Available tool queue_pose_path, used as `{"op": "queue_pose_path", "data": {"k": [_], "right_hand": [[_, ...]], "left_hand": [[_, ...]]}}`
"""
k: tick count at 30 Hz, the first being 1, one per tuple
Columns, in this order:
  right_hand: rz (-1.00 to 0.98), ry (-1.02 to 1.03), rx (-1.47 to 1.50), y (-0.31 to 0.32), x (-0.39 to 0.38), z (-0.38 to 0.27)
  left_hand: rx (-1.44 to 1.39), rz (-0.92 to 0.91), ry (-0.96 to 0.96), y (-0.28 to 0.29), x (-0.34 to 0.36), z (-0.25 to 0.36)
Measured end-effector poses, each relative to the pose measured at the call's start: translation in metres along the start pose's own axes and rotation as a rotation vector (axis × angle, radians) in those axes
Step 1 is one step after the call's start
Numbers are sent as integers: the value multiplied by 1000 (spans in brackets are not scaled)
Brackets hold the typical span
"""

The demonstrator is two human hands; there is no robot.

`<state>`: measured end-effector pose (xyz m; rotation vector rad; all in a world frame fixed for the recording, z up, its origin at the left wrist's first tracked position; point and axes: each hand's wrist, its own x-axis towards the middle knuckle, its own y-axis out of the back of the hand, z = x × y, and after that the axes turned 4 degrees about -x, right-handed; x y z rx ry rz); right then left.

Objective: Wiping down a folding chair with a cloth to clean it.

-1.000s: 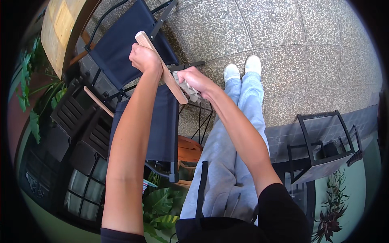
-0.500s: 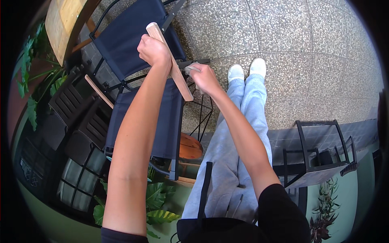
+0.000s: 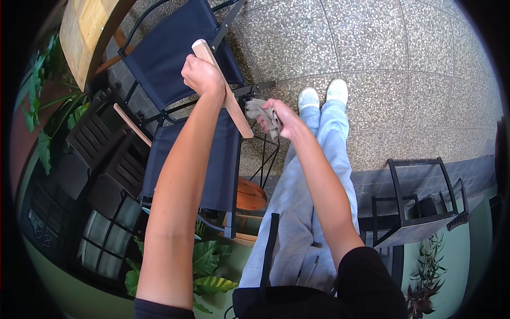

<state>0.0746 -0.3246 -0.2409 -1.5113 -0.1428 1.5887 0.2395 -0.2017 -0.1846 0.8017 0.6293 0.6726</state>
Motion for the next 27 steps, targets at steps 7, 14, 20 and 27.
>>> {"op": "queue_pose_path", "data": {"k": [7,14,20,27], "right_hand": [[-87,13,431,-15,21,-8],[67,50,91,-49,2,-26],[-63,-30,41,-37,-5,-27],[111,-5,-40,-38,7,-41]], "left_hand": [[7,-9,21,-4,-5,3],[23,3,-11,0,1,-1],[5,-8,-9,1,0,0],[4,-16,-12,-8,-5,2]]}}
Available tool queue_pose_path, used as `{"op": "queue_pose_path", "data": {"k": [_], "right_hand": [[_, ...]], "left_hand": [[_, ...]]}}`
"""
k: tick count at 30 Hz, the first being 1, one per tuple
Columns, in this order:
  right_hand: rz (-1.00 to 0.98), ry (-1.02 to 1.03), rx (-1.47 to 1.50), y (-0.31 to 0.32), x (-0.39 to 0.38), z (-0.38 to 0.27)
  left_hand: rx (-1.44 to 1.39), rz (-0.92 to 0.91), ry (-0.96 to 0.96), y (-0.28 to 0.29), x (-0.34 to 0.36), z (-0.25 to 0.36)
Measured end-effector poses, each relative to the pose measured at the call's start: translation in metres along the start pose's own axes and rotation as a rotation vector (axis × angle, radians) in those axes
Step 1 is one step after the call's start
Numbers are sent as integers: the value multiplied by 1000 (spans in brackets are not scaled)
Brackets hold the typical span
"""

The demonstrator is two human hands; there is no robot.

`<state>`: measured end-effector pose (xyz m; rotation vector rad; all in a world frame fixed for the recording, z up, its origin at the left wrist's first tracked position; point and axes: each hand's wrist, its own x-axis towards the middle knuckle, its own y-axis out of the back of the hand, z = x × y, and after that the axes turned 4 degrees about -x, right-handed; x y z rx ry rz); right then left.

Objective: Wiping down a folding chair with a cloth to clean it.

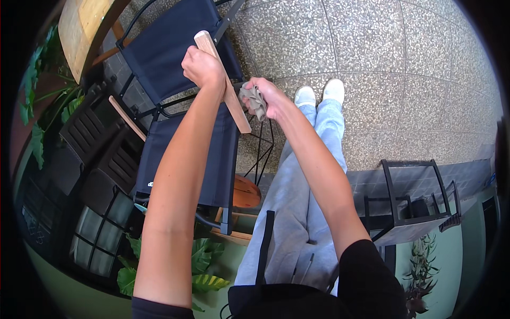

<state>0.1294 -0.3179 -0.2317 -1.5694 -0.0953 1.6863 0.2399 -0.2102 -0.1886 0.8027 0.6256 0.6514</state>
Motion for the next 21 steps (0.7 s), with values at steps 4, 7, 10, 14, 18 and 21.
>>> {"op": "queue_pose_path", "data": {"k": [4,7,10,14,18,21], "right_hand": [[-120,129,-154,-8,-24,9],[-197,58,-72,22,-21,15],[-148,-29,105,75,-5,12],[213,152,-108,109,35,17],[123,-87,228,76,93,34],[-61,-20,490,140,150,20]], "left_hand": [[29,13,2,10,3,1],[25,7,7,8,0,3],[34,-7,24,4,-2,3],[-10,-6,40,5,-3,8],[-57,-1,74,23,1,13],[-154,-70,101,-15,-20,17]]}}
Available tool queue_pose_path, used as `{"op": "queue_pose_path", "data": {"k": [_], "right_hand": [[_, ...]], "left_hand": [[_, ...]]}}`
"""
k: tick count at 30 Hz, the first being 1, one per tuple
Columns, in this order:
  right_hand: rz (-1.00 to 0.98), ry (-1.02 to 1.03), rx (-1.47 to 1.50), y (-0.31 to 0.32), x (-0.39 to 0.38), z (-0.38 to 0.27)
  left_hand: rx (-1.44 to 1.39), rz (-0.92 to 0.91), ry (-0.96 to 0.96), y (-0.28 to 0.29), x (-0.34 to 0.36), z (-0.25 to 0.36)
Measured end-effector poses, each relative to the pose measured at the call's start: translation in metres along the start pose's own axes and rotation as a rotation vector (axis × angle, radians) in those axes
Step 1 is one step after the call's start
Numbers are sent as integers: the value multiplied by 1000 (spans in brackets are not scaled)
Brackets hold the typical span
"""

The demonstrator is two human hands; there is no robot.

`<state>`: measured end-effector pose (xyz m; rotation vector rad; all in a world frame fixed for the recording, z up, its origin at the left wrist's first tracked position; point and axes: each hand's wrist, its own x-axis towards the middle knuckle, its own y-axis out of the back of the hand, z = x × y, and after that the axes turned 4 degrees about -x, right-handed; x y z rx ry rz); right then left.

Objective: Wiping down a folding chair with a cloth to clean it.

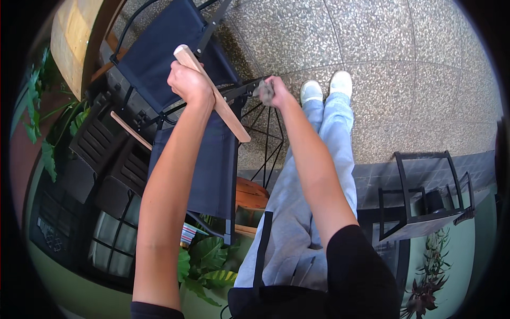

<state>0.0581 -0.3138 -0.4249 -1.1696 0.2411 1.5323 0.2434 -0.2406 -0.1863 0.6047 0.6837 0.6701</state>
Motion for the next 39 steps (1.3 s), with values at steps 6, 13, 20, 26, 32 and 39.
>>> {"op": "queue_pose_path", "data": {"k": [6,13,20,26,32,39], "right_hand": [[74,3,-149,-41,-21,33],[65,-71,-40,-60,-48,36],[309,80,-49,-36,35,23],[116,42,-148,-41,4,48],[144,199,-487,-85,-75,67],[-37,217,-674,-73,-115,71]], "left_hand": [[-5,33,-12,17,13,-9],[-12,43,-11,22,19,-7],[-54,33,-25,24,21,-6],[-29,49,-14,28,19,-5],[13,44,-38,29,19,-3],[-21,48,-24,24,18,-7]]}}
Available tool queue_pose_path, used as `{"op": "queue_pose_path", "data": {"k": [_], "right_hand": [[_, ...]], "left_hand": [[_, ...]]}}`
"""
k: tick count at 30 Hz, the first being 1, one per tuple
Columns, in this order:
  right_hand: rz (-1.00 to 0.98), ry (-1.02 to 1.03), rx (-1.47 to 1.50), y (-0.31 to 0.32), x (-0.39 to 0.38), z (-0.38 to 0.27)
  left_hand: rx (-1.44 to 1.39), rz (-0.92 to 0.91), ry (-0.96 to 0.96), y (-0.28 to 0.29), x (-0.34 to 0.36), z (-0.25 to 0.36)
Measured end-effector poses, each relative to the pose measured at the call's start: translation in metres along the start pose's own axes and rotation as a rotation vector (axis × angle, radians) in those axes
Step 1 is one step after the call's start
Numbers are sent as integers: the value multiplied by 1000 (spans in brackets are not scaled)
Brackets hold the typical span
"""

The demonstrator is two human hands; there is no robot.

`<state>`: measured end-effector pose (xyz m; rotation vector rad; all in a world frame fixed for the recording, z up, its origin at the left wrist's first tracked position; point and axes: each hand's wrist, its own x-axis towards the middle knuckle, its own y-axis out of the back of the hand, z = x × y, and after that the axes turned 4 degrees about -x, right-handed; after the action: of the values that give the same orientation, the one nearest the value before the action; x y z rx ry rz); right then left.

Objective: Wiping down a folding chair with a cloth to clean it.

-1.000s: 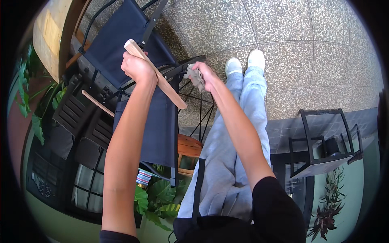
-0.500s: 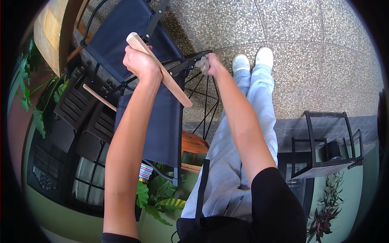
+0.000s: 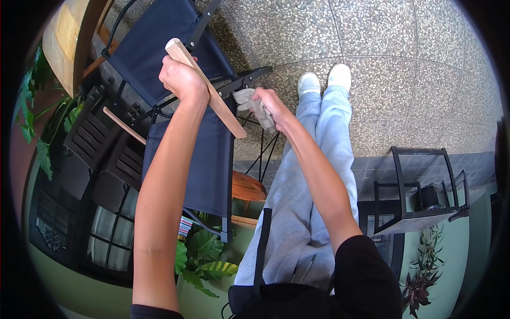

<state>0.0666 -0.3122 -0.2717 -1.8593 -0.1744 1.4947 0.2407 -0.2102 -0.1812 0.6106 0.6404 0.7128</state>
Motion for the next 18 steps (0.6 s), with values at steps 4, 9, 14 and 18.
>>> {"op": "queue_pose_path", "data": {"k": [4,9,14,18], "right_hand": [[246,180,-193,10,2,-12],[639,775,-935,-43,-31,-20],[463,1054,-1250,-12,-16,33],[510,1000,-1548,19,1,34]], "left_hand": [[29,-8,-9,-5,-7,1],[34,3,-10,1,-3,2],[21,4,-4,-5,-6,1],[75,-3,-31,1,0,0]]}}
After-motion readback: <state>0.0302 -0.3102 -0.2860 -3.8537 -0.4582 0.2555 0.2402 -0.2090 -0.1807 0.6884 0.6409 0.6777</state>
